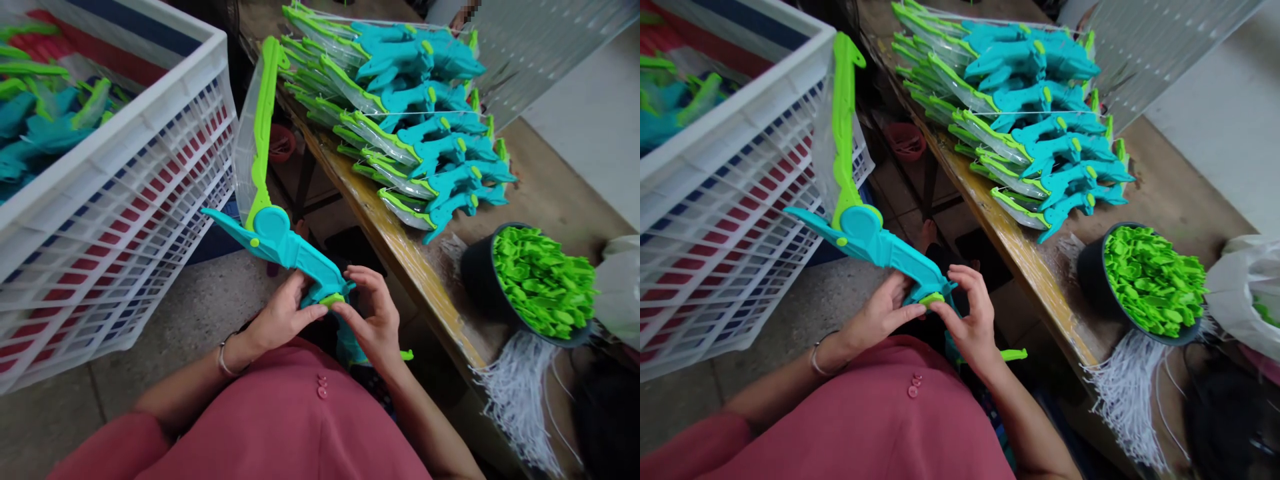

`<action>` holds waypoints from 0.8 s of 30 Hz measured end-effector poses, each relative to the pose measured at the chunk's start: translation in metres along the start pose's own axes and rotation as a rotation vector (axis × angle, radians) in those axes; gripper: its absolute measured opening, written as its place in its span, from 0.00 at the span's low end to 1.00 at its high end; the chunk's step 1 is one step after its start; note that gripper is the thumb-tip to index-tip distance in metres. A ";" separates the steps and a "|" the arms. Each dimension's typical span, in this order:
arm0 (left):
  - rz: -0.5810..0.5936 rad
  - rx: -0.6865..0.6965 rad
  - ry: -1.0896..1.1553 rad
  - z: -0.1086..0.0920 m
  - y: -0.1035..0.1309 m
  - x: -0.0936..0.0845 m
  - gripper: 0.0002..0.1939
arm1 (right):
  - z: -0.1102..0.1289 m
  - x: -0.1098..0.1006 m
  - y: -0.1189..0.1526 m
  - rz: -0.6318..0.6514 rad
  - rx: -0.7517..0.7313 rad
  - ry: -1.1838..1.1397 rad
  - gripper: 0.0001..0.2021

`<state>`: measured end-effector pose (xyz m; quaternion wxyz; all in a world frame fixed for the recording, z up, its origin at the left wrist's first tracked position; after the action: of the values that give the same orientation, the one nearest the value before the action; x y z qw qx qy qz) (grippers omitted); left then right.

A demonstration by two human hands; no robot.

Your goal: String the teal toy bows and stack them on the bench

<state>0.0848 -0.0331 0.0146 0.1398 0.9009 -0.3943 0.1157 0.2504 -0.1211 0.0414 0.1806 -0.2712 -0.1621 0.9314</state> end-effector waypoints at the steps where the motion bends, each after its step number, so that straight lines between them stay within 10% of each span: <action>1: 0.002 -0.012 0.019 -0.001 -0.001 0.001 0.24 | 0.002 -0.001 0.001 -0.012 -0.093 0.100 0.15; 6: 0.033 -0.049 0.097 -0.005 -0.003 0.002 0.20 | 0.004 -0.004 0.001 0.093 -0.377 0.287 0.14; 24: 0.121 -0.060 0.221 -0.004 -0.002 -0.002 0.25 | 0.004 -0.011 -0.009 0.158 -0.432 0.218 0.11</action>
<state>0.0847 -0.0284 0.0177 0.2021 0.8526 -0.4335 0.2107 0.2591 -0.1185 0.0536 0.0614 -0.4144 -0.3153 0.8515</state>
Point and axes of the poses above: each hand's wrist, its own y-axis away from the middle knuckle, its own x-axis out of the palm, z = x × y, the point moved 1 cm from there along -y, towards the middle knuckle, and after that the axes turned 6 degrees about -x, right-handed, at the moved point
